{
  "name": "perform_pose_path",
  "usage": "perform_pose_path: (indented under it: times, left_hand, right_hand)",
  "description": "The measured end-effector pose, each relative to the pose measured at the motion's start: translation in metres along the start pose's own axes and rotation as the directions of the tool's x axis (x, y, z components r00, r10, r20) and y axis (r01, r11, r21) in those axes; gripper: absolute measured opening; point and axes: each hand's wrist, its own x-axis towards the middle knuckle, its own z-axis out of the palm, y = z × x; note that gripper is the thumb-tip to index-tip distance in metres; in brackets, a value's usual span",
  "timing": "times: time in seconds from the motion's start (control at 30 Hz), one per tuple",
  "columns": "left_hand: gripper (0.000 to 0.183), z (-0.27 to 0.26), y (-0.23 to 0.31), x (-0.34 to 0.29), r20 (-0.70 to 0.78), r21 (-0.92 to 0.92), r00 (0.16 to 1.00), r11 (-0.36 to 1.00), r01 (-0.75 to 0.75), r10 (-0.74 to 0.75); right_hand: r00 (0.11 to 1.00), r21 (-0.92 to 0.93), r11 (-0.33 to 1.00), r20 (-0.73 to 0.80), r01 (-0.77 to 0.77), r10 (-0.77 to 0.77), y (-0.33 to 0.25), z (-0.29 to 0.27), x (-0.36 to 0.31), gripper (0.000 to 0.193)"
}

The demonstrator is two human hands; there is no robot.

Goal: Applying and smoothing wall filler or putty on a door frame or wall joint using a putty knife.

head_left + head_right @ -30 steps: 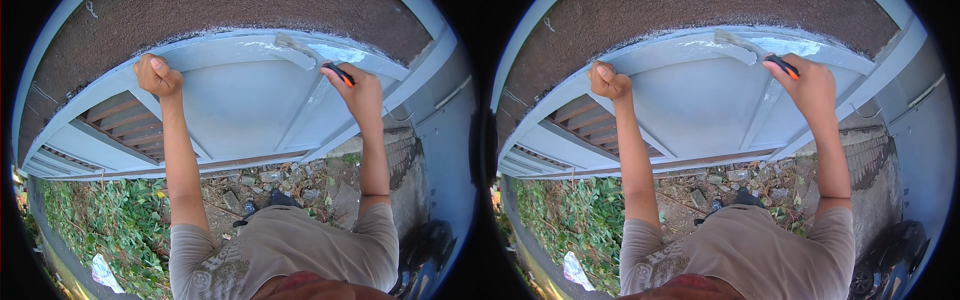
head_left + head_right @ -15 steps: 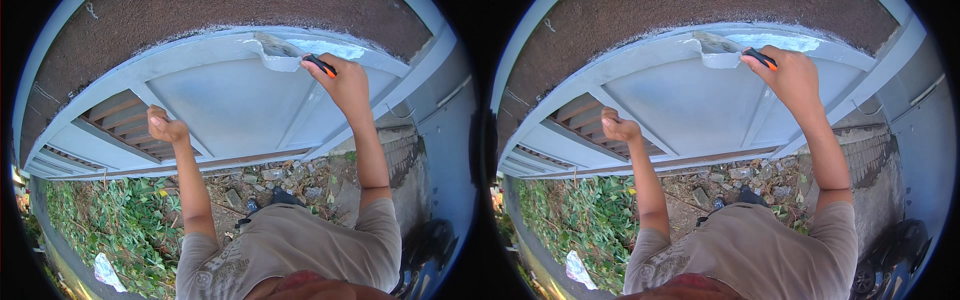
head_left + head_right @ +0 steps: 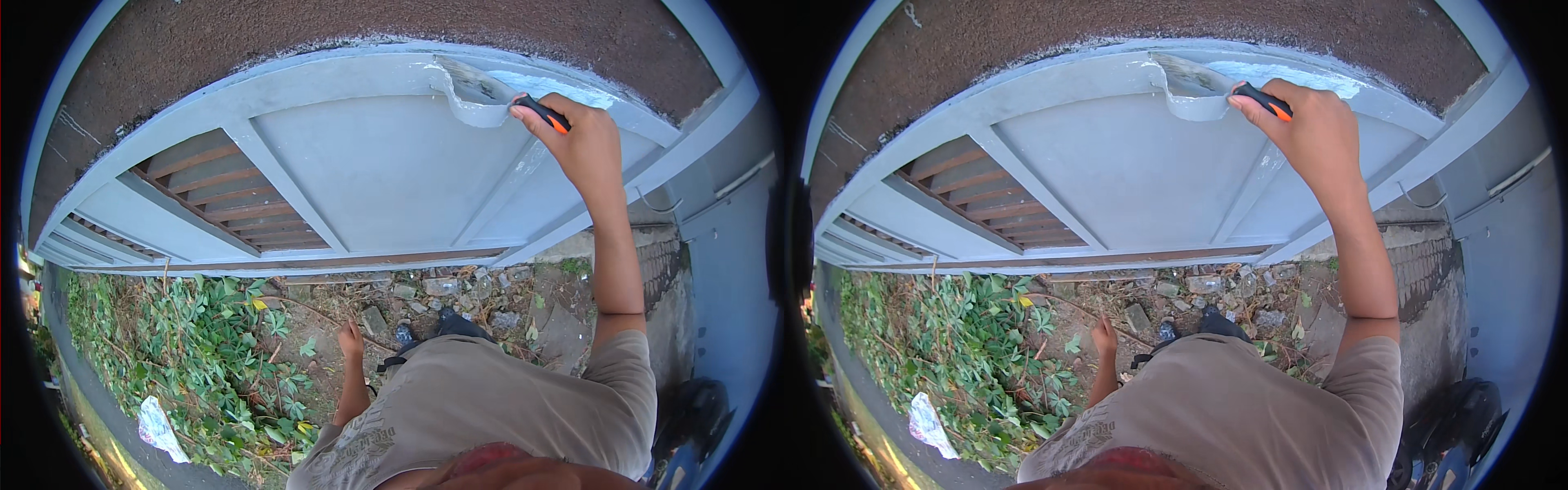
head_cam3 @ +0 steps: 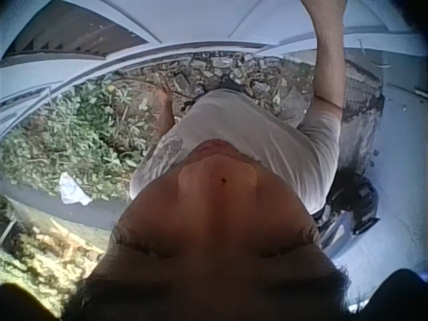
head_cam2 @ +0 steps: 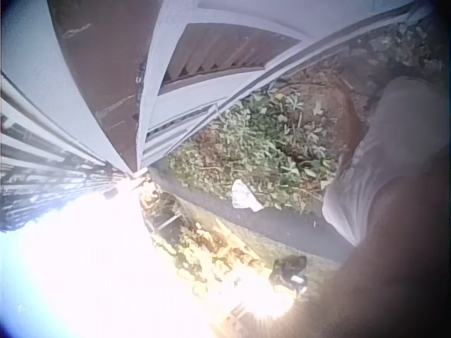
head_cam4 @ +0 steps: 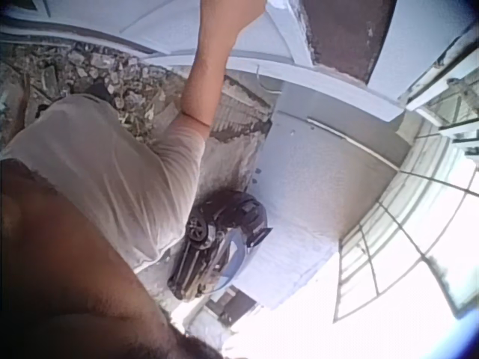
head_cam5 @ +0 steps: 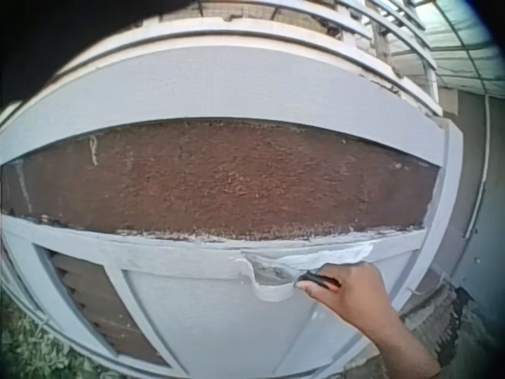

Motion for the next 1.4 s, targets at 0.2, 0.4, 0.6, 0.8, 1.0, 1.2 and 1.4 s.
perform_pose_path:
  times: [0.2,0.4,0.6,0.8,1.0,1.2,1.4]
  left_hand:
    - [0.048,-0.008,-0.036,-0.024,0.05,0.028,0.967,0.969,0.247,-0.249]
    - [0.048,-0.001,-0.05,-0.019,0.013,0.044,0.971,0.97,0.238,-0.239]
    - [0.047,-0.001,-0.068,-0.028,-0.029,0.046,0.95,0.949,0.312,-0.31]
    - [0.048,0.007,-0.064,-0.037,-0.002,0.068,0.963,0.96,0.27,-0.271]
    - [0.048,0.006,-0.058,-0.033,0.009,0.039,0.949,0.949,0.314,-0.314]
    - [0.046,0.001,-0.053,-0.037,-0.014,0.017,0.962,0.962,0.271,-0.271]
    - [0.045,-0.007,-0.06,-0.049,-0.052,0.001,0.944,0.945,0.326,-0.326]
  right_hand:
    - [0.995,-0.034,0.994,0.017,-0.1,0.1,0.008,-0.02,-0.011,0.045]
    - [0.999,-0.02,0.999,-0.004,-0.045,0.045,-0.024,0.001,0.003,0.044]
    - [0.992,-0.062,0.992,0.067,-0.107,0.111,-0.004,-0.019,-0.011,0.046]
    - [0.994,-0.003,0.995,0.049,-0.102,0.102,-0.034,0.0,0.009,0.044]
    - [0.986,-0.045,0.989,0.078,-0.143,0.146,-0.01,-0.012,-0.011,0.044]
    - [0.999,0.005,0.999,-0.007,-0.049,0.049,-0.047,0.012,0.009,0.049]
    - [0.992,-0.005,0.996,0.087,-0.094,0.094,-0.025,0.001,-0.004,0.049]
